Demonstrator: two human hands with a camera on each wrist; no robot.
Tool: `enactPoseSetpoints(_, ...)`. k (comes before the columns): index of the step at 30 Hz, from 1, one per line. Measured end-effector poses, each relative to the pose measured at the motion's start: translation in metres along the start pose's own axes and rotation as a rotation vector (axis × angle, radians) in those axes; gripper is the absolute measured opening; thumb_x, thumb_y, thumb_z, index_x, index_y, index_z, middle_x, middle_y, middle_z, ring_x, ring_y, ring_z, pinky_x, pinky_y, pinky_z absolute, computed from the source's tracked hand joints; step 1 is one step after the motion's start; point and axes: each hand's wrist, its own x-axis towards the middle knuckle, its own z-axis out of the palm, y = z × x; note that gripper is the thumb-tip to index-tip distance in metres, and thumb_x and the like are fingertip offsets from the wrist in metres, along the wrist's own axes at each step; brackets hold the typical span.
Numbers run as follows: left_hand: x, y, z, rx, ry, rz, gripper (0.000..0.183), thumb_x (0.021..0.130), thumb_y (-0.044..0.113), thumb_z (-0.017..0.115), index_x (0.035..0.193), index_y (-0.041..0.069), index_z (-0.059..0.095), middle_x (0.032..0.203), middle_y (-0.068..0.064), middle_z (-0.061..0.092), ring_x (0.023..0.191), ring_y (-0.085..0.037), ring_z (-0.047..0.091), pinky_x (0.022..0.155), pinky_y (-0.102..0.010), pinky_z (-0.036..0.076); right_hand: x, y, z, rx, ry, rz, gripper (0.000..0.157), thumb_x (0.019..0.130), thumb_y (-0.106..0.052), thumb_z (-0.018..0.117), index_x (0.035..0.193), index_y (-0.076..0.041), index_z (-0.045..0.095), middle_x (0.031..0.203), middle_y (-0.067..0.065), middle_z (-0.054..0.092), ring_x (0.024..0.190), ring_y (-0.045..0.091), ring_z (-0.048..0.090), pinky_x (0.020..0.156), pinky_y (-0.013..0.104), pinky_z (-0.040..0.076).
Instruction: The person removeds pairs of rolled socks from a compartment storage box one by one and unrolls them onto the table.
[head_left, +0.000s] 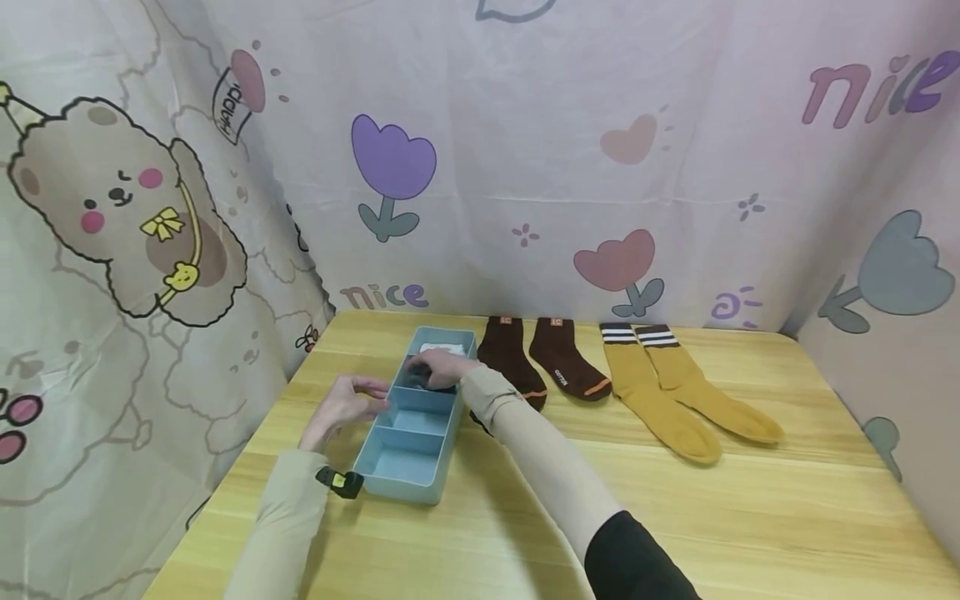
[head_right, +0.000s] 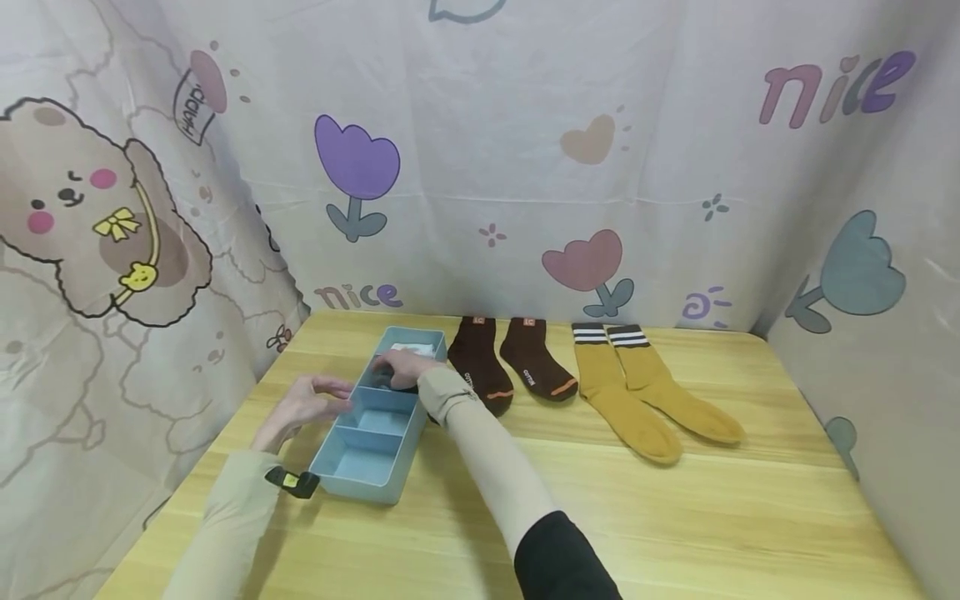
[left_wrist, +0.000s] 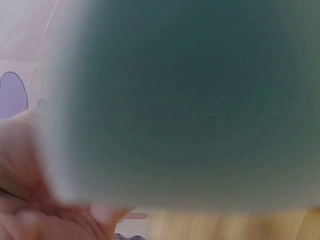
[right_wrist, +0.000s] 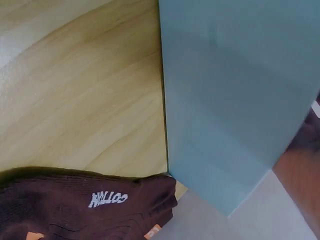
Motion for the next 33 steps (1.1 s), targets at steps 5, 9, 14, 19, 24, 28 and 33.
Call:
enactPoseSetpoints(5, -0.0005, 0.0019, 0.0002, 0.019, 0.0, -0.003, 0.038, 0.085, 0.003, 0.075, 0.121, -0.007, 0.067, 0.108, -0.021, 0.073, 0.081, -0.013, 0.068, 0.074, -0.028, 0.059, 0.0017, -0.0028, -0.0003, -0.05, -0.03, 0.041, 0.051, 0.09, 0.002, 0.062, 0.139, -0.013, 0.06, 0.136, 0.007, 0.064, 0.116, 0.017, 0.055, 0.105, 0.03, 0.047)
enactPoseSetpoints(9, -0.0003, 0.0047, 0.0019, 0.026, -0.002, -0.01, 0.038, 0.085, 0.003, 0.074, 0.121, -0.006, 0.067, 0.108, -0.02, 0.072, 0.081, -0.013, 0.068, 0.075, -0.028, 0.059, 0.0002, -0.0021, -0.0023, -0.09, -0.057, 0.044, 0.05, 0.092, -0.004, 0.065, 0.14, -0.016, 0.06, 0.14, 0.006, 0.061, 0.123, 0.018, 0.054, 0.11, 0.032, 0.044)
enactPoseSetpoints(14, -0.0001, 0.0059, 0.0035, 0.025, 0.014, -0.016, 0.036, 0.084, 0.002, 0.075, 0.118, -0.005, 0.069, 0.106, -0.017, 0.072, 0.081, -0.014, 0.067, 0.074, -0.028, 0.059, 0.0003, -0.0034, -0.0016, -0.115, -0.073, 0.102, 0.052, 0.092, -0.001, 0.063, 0.14, -0.021, 0.061, 0.14, 0.003, 0.061, 0.115, 0.016, 0.054, 0.105, 0.029, 0.046)
enactPoseSetpoints(19, -0.0014, 0.0064, 0.0043, 0.025, 0.029, -0.029, 0.036, 0.083, 0.002, 0.077, 0.118, -0.005, 0.069, 0.105, -0.016, 0.072, 0.083, -0.015, 0.067, 0.073, -0.029, 0.059, 0.002, -0.0028, 0.002, -0.112, -0.075, 0.144, 0.06, 0.088, 0.007, 0.06, 0.138, -0.026, 0.063, 0.141, 0.0, 0.062, 0.115, 0.014, 0.056, 0.097, 0.025, 0.049)
enactPoseSetpoints(24, -0.0019, 0.0051, 0.0049, 0.022, 0.036, -0.038, 0.037, 0.083, 0.002, 0.077, 0.118, -0.005, 0.069, 0.107, -0.017, 0.072, 0.083, -0.015, 0.067, 0.075, -0.029, 0.059, 0.003, 0.0001, 0.0031, -0.069, -0.069, 0.097, 0.062, 0.084, 0.012, 0.059, 0.136, -0.023, 0.064, 0.14, -0.001, 0.065, 0.131, 0.015, 0.057, 0.106, 0.024, 0.048)
enactPoseSetpoints(28, -0.0021, 0.0037, 0.0053, 0.03, 0.045, -0.033, 0.036, 0.082, 0.002, 0.077, 0.116, -0.004, 0.07, 0.106, -0.017, 0.072, 0.083, -0.015, 0.066, 0.073, -0.029, 0.058, 0.0035, 0.0034, 0.0036, -0.023, -0.07, 0.047, 0.059, 0.084, 0.013, 0.058, 0.134, -0.018, 0.066, 0.137, 0.002, 0.067, 0.133, 0.016, 0.057, 0.11, 0.026, 0.046)
enactPoseSetpoints(33, -0.0029, 0.0045, 0.0043, 0.028, 0.05, -0.034, 0.036, 0.083, 0.002, 0.076, 0.118, -0.004, 0.069, 0.108, -0.017, 0.071, 0.084, -0.016, 0.067, 0.074, -0.028, 0.058, 0.0034, 0.0057, 0.0019, 0.023, -0.029, 0.0, 0.054, 0.081, 0.013, 0.062, 0.127, -0.013, 0.071, 0.129, 0.005, 0.071, 0.127, 0.018, 0.062, 0.107, 0.028, 0.049)
